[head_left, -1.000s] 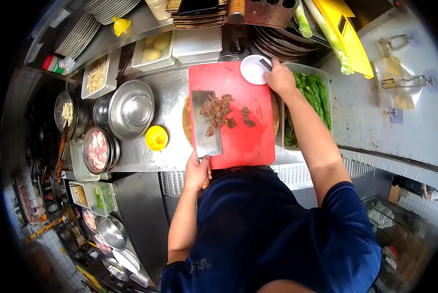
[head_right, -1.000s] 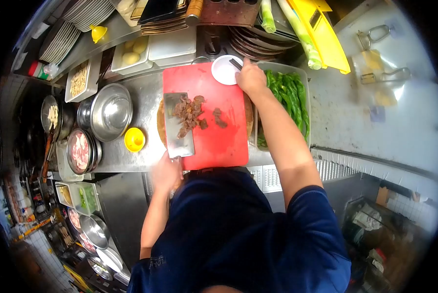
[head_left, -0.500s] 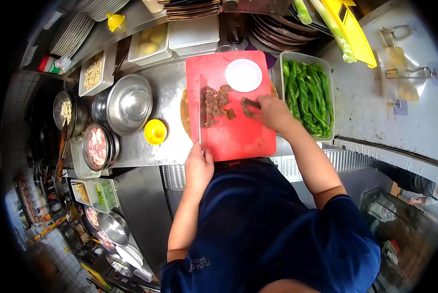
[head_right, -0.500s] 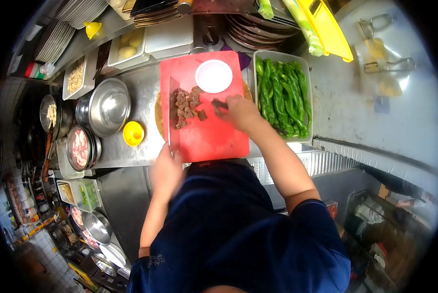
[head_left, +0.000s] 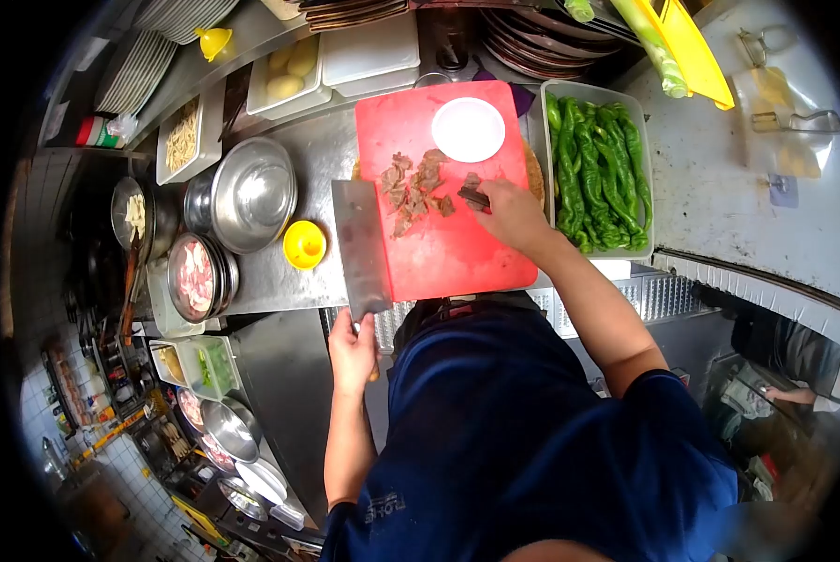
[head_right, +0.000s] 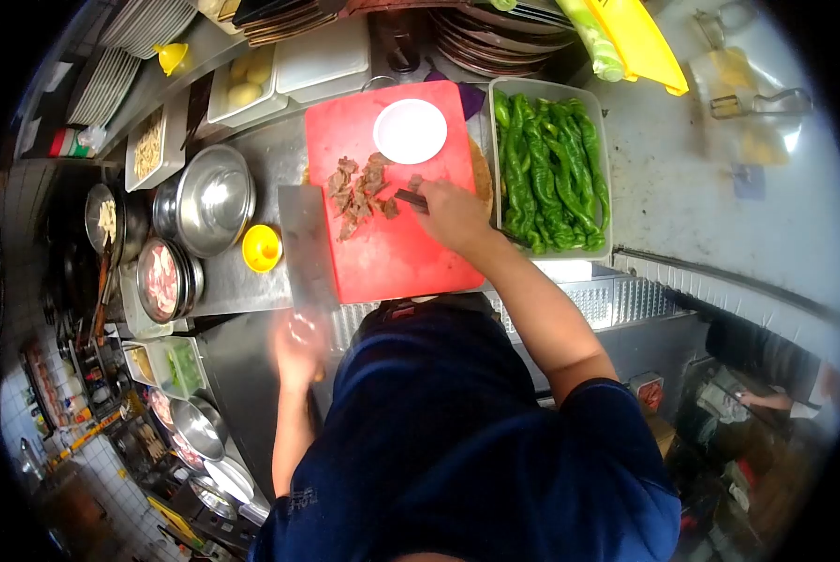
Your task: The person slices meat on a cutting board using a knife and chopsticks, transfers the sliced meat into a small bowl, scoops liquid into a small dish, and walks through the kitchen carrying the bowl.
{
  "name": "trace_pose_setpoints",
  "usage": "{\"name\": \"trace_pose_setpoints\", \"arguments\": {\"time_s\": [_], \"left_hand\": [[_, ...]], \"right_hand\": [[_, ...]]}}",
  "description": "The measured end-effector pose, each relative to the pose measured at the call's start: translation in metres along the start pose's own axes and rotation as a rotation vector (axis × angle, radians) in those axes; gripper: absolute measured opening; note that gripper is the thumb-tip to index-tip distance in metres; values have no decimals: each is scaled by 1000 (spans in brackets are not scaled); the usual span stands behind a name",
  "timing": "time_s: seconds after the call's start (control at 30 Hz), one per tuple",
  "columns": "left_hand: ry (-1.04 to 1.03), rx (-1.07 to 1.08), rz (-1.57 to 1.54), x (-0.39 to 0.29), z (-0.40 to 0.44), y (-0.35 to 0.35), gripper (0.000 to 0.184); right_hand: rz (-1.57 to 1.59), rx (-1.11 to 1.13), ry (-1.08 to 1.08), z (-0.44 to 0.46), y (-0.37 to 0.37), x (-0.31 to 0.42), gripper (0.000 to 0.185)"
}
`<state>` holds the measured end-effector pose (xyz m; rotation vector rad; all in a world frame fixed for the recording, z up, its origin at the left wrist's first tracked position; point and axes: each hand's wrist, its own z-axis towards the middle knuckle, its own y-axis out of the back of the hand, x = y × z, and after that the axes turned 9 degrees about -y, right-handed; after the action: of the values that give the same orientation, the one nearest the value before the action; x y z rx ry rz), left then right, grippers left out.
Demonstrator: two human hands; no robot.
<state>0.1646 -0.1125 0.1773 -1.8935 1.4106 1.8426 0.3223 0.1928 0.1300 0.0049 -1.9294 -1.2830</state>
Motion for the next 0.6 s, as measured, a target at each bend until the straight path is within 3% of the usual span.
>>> {"name": "trace_pose_setpoints", "arguments": {"time_s": [0.07,0.2,0.37,0.47,0.6], "left_hand": [[190,38,-94,-11,-11,8,8],[224,95,-328,21,-22,11,6],[207,103,-346,29,-22,0,5],[169,114,-336,32,-19,-7,5],[159,89,-321,26,-17,-14,4]], "right_hand": [[24,-25,41,-1,0,3,27],[85,61,37,-2,7,10,25],[282,196,14,-3,21,11,28],[349,274,-107,-1,30,12,30],[392,223,-161,0,38,14,29]]}}
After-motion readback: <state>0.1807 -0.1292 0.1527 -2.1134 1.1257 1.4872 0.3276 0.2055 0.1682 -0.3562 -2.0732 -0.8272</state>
